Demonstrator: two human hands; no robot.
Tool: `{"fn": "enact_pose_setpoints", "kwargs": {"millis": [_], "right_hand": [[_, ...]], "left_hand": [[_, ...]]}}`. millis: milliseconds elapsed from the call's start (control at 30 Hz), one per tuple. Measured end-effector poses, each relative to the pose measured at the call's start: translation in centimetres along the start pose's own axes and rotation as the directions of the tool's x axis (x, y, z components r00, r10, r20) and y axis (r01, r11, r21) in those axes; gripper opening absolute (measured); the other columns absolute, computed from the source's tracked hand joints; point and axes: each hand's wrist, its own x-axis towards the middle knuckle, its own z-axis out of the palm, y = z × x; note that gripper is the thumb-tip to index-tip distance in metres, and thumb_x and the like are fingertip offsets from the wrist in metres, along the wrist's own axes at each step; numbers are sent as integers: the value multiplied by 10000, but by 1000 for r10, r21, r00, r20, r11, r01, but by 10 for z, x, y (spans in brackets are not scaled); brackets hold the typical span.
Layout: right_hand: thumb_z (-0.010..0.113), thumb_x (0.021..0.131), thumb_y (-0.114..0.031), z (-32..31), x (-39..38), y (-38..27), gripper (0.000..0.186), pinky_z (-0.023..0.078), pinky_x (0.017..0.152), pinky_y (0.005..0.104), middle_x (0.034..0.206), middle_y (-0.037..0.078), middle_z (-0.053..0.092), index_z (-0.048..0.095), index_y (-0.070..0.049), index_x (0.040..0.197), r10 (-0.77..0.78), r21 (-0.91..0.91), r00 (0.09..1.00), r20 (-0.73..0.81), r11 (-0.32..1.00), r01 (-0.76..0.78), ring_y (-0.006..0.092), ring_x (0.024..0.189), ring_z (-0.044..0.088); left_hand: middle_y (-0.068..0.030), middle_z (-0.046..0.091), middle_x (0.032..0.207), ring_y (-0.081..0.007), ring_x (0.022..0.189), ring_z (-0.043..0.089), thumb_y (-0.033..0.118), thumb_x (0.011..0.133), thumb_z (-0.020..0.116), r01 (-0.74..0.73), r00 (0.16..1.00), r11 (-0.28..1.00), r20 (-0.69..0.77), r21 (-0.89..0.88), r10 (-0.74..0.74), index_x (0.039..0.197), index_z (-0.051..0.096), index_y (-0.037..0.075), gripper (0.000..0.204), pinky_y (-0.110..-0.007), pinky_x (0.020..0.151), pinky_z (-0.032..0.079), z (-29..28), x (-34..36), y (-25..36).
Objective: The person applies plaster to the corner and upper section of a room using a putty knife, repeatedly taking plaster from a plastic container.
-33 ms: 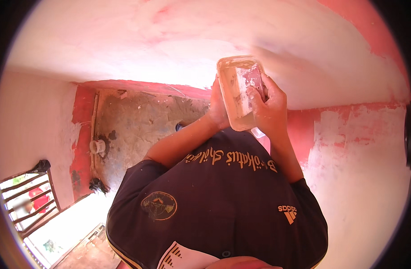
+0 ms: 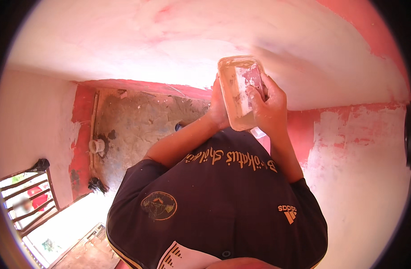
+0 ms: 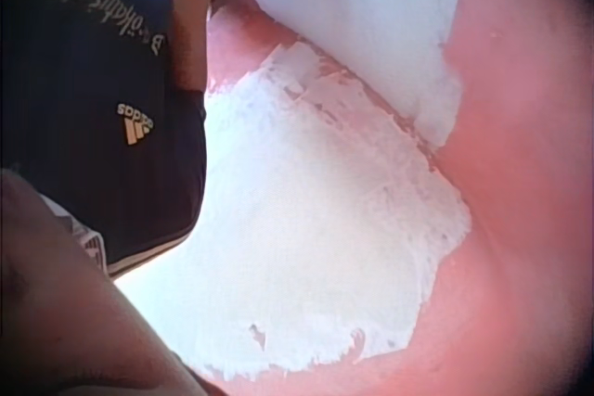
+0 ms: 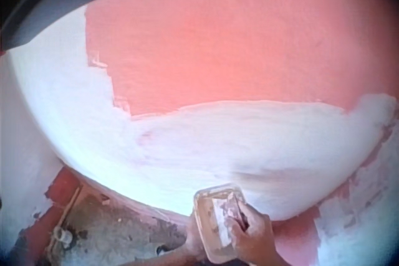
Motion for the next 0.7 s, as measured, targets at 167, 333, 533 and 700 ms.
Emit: {"fn": "enact_pose_setpoints", "kwargs": {"millis": [167, 333, 533, 700], "right_hand": [[613, 900, -35, -5, 6, 17, 443, 515, 719, 258, 957, 111, 712, 532, 97, 1314, 102, 220, 992, 81, 968, -117, 101, 818, 647], [598, 907, -1, -9, 11, 6, 383, 511, 705, 233, 952, 86, 706, 559, 86, 1278, 204, 269, 968, 146, 934, -237, 78, 813, 636], [603, 919, -18, -14, 21, 0, 347, 532, 716, 261, 964, 104, 708, 585, 78, 1252, 281, 276, 939, 199, 903, -329, 108, 818, 656], [587, 924, -14, -24, 23, -4, 331, 545, 785, 270, 1004, 134, 709, 594, 70, 1244, 286, 380, 954, 89, 876, -298, 143, 864, 678]], "left_hand": [[-154, 587, 1292, -309, 1165, 601, 762, 936, 161, 62, 998, 998, 6, -20, -62, 1417, 447, 98, 869, -463, 1014, 498, -27, 1, -5], [-137, 535, 1377, -302, 1240, 557, 813, 896, 160, 46, 997, 991, -70, 126, -37, 1460, 399, 120, 924, -475, 1064, 462, -31, -2, -2], [-144, 484, 1436, -311, 1284, 521, 790, 913, 239, 44, 998, 995, -55, 86, -40, 1484, 361, 110, 896, -488, 1077, 450, -30, -1, 9], [-127, 462, 1461, -314, 1303, 504, 802, 902, 253, 81, 995, 996, -53, 36, -79, 1499, 344, 123, 909, -498, 1094, 428, -21, -4, 11]]}}
